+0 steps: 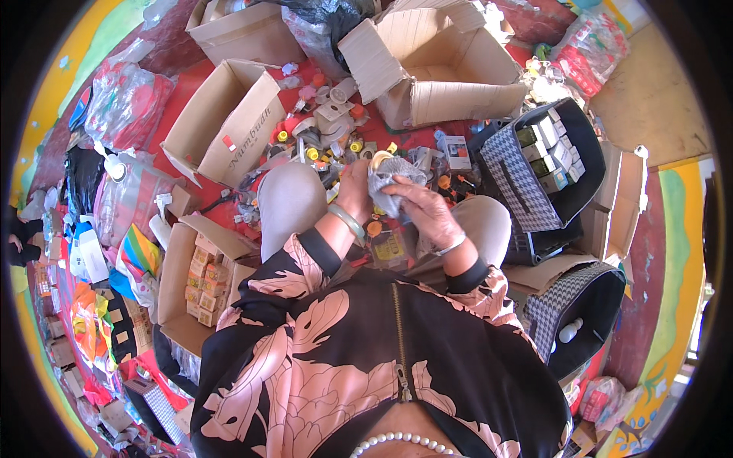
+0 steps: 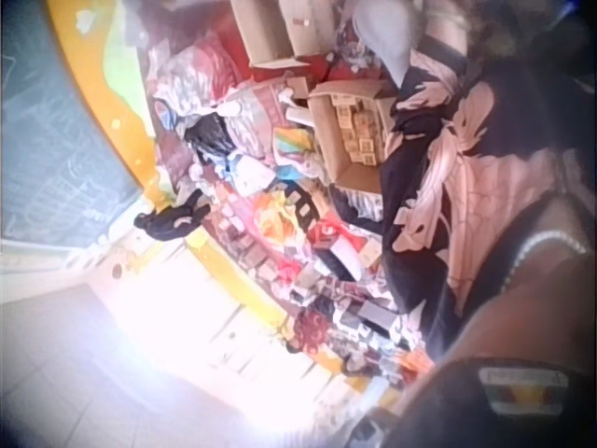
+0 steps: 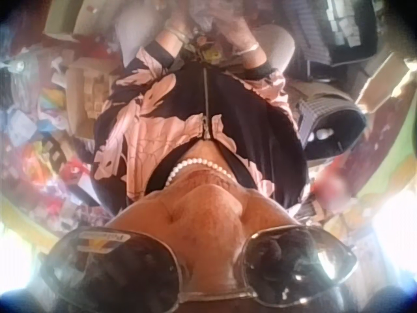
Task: The person sits on the floor and wipes various small items, including a metal strainer, a white plug, sunglasses, and a star-shaped object, using a grey cloth. They place the cleaned items into a nearby cardboard box.
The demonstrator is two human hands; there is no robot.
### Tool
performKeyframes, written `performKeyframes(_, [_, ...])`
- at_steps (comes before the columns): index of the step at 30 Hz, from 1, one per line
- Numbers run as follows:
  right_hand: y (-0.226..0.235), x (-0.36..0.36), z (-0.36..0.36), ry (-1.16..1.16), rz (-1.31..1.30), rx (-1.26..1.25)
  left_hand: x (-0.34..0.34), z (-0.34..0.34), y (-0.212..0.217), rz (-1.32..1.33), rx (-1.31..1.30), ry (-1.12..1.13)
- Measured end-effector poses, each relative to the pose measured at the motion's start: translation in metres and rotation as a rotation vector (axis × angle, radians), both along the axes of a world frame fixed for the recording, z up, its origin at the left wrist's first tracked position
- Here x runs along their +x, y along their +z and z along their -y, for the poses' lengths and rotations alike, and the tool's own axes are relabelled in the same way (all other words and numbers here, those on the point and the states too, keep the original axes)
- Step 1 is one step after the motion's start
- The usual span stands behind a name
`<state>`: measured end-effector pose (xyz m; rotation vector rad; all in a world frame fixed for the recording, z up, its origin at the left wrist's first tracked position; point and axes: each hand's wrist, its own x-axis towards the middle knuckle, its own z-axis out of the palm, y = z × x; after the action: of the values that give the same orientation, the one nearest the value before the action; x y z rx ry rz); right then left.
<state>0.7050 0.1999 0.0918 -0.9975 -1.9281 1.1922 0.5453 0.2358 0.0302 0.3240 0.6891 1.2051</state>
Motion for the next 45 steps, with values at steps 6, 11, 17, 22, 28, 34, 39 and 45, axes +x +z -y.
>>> performKeyframes(6, [-0.001, 0.049, -0.008, -0.284, -0.995, -0.394, -0.012, -0.005, 0.014, 0.266, 0.044, -0.003])
performKeyframes(11, [0.013, 0.030, -0.013, -0.429, -0.642, -0.047, -0.012, -0.009, 0.000, 0.245, -0.079, -0.040])
performKeyframes(17, [0.004, -0.034, -0.011, -0.235, -0.073, 0.412, -0.010, -0.001, -0.002, 0.272, 0.083, -0.061])
performKeyframes(22, [0.010, -0.018, -0.010, 0.086, -0.077, 0.319, -0.016, 0.000, 0.015, 0.128, -0.045, -0.132])
performKeyframes(28, [0.023, 0.009, -0.010, 0.264, 0.104, 0.308, -0.011, 0.002, 0.004, 0.052, -0.069, -0.240])
performKeyframes(34, [0.033, 0.028, -0.008, -0.198, 0.607, 0.644, -0.007, 0.002, 0.016, 0.254, -0.339, -0.220])
performKeyframes(39, [0.038, 0.052, -0.008, -0.449, -0.471, -0.147, -0.021, -0.009, -0.030, 0.522, -0.110, -0.223])
performKeyframes(45, [0.018, -0.009, 0.003, -0.166, 0.368, 0.459, -0.001, 0.006, 0.014, 0.239, -0.084, -0.331])
